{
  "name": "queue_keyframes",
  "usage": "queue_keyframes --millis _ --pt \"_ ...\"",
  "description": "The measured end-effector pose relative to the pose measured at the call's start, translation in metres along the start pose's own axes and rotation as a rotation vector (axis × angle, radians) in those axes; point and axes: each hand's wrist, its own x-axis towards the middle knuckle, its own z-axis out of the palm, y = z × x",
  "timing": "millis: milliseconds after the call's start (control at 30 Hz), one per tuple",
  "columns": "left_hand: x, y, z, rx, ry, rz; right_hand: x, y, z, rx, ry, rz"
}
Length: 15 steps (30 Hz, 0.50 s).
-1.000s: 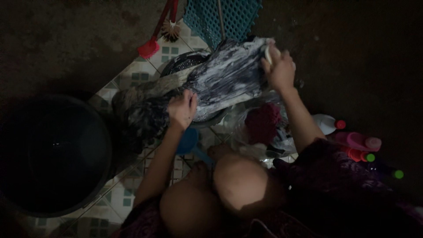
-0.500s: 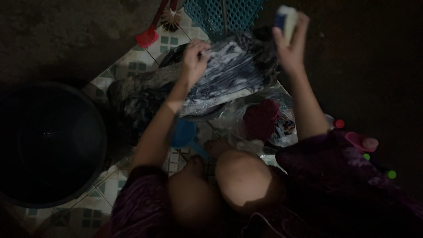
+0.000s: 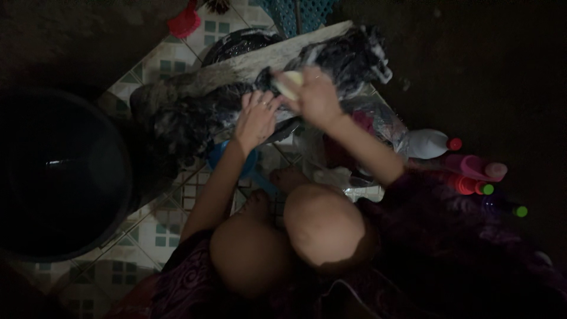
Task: The person is hand-washing a dark patterned garment on a tiled floor. They scrub the fabric with a bar of soap, rinse it with water from a blue scoop, and apply liquid detergent from a purple bottle.
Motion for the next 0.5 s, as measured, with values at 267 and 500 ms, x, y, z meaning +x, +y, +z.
queue_keyframes --millis 267,500 --pt "0.000 0.000 -0.006 -0.103 0.004 -0.046 0.004 0.144 -0.020 -0.493 0.279 0.228" --pt "0.003 0.003 -0.010 -0.122 0.007 -0.103 0.012 0.054 -0.007 -0.126 0.033 0.123"
